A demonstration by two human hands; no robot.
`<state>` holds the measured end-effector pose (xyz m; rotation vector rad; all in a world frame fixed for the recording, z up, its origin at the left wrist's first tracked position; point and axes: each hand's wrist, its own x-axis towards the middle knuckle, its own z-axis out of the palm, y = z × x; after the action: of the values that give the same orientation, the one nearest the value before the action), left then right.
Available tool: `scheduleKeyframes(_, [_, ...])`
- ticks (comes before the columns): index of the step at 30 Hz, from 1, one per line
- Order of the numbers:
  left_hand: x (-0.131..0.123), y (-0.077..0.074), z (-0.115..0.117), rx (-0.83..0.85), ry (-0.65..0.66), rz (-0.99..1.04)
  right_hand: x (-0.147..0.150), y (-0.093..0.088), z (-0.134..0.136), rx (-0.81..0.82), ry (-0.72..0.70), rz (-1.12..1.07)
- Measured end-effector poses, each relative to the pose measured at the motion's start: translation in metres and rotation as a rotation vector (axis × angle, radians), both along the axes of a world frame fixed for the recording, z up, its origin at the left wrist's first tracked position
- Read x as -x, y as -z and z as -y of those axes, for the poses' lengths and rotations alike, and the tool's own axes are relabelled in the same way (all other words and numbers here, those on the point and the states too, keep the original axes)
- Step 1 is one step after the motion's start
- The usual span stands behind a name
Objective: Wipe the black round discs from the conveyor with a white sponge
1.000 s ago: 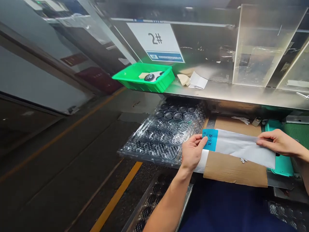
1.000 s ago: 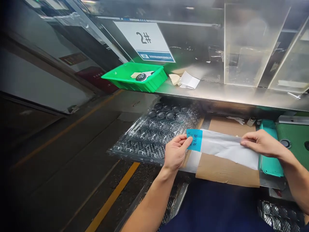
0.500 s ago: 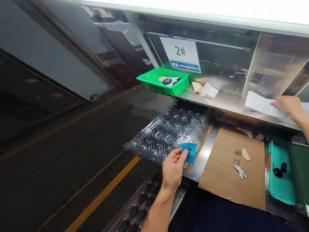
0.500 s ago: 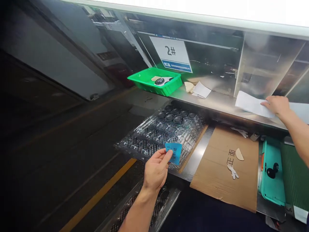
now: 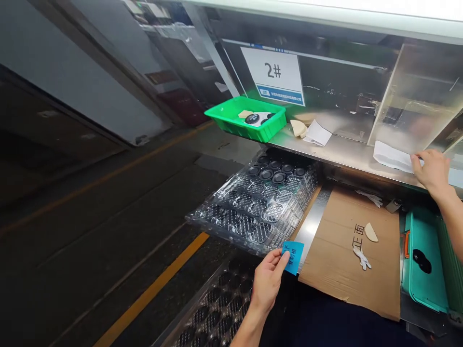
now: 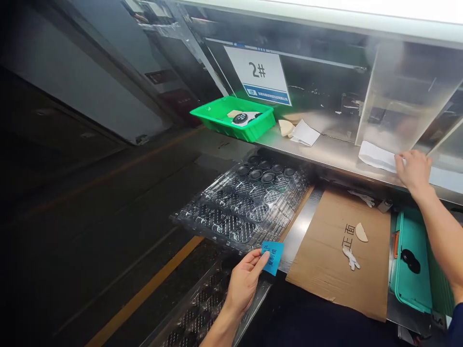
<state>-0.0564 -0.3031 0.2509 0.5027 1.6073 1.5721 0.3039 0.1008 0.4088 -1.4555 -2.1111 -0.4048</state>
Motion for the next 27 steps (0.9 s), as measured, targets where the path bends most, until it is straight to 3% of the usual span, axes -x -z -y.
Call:
scheduleKeyframes(3, [-0.005, -0.007, -0.009, -0.004, 0.085, 0.017, 0.073, -0.003, 0.024, 0.074, -0.216, -0.063])
scheduleKeyframes(6, [-0.006, -0.014, -0.012, -0.022, 0.139, 0.012, 0.177, -0.001, 0.037, 0.166, -0.317, -0.093])
scheduleKeyframes(10, [0.007, -0.013, 0.008, -0.033, 0.16, -0.005, 0.305, 0.004, 0.029, 0.276, -0.17, -0.112])
scheduleKeyframes(13, [0.032, -0.003, 0.04, -0.02, 0.149, -0.006, 0.356, 0.004, 0.014, 0.346, -0.047, -0.111])
scheduleKeyframes(16, [0.064, 0.011, 0.077, 0.005, 0.078, -0.004, 0.371, -0.002, 0.008, 0.338, 0.007, -0.173])
scheduleKeyframes(18, [0.087, 0.019, 0.097, 0.013, 0.038, 0.018, 0.367, -0.009, 0.018, 0.271, -0.017, -0.256])
scheduleKeyframes(22, [0.132, 0.017, 0.117, -0.031, -0.02, 0.068, 0.341, -0.02, 0.082, 0.107, -0.336, -0.431])
scheduleKeyframes(24, [0.15, 0.005, 0.116, -0.099, -0.056, 0.057, 0.328, -0.02, 0.126, 0.213, -0.524, -0.494])
scheduleKeyframes(27, [0.165, -0.018, 0.101, -0.232, -0.036, -0.027, 0.314, -0.011, 0.183, 0.633, -0.706, -0.501])
